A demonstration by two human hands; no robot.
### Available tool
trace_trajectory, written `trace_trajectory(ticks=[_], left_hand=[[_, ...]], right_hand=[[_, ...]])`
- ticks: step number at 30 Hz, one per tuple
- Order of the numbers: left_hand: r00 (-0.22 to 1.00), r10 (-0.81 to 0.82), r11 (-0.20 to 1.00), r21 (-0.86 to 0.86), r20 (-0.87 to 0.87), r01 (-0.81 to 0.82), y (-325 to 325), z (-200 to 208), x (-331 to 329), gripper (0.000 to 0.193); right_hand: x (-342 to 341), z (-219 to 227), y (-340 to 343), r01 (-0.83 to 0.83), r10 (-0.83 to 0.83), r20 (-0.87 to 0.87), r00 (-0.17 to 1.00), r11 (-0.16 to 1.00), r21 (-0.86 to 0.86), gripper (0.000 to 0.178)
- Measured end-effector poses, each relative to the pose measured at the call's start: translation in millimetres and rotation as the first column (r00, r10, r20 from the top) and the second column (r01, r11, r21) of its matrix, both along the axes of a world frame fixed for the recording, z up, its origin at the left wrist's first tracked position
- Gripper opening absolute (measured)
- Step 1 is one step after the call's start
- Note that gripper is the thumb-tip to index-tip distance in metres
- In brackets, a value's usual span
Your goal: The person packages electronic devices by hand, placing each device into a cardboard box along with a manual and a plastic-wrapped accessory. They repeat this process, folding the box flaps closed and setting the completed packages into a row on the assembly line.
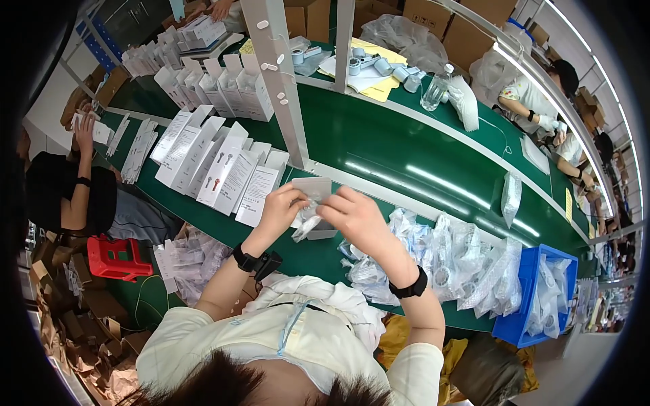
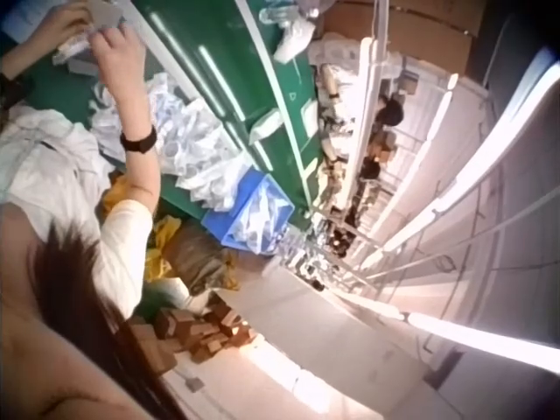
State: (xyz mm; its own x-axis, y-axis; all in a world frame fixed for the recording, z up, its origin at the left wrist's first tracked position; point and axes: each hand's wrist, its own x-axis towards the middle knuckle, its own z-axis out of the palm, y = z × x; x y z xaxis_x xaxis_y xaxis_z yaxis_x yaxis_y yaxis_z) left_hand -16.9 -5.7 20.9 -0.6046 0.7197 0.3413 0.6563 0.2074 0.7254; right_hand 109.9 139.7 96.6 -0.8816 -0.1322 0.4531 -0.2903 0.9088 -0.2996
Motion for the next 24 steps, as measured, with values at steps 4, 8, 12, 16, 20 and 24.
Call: trace_trajectory(ticks=[4,8,12,16,20,24], left_hand=[[1.0,-0.007,1.0,-0.005,0.005,0.007,0.4,-2.8,1.0,0.009],[0.999,0.003,1.0,0.019,0.05,-0.004,0.4,-5.1,-0.9,0.008],[0.994,0.007,0.999,0.049,0.108,-0.012,2.6,-3.5,-3.4,0.007],[0.989,-0.004,0.996,0.086,0.15,-0.009,3.8,-4.1,-6.3,0.007],[0.973,-0.037,0.994,0.107,0.226,0.012,16.5,-7.7,-5.5,0.008],[0.905,-0.173,0.959,0.275,0.388,0.066,25.3,-15.7,-15.7,0.026]], right_hand=[[-12.9,-29.3,-3.6,-0.154,0.138,0.084,0.987,0.962,0.225,0.013],[-14.4,-36.4,-1.3,-0.176,0.102,0.259,0.961,0.944,0.279,0.015],[-4.2,-35.0,2.1,-0.125,0.084,0.218,0.972,0.975,0.183,0.028],[18.3,-77.0,10.6,0.012,0.022,0.119,0.993,0.961,-0.276,0.049],[18.6,-127.8,9.5,0.091,-0.156,0.011,0.988,0.518,-0.851,0.07],[-3.9,-152.5,-6.6,0.271,-0.24,0.168,0.956,0.511,-0.816,0.087]])
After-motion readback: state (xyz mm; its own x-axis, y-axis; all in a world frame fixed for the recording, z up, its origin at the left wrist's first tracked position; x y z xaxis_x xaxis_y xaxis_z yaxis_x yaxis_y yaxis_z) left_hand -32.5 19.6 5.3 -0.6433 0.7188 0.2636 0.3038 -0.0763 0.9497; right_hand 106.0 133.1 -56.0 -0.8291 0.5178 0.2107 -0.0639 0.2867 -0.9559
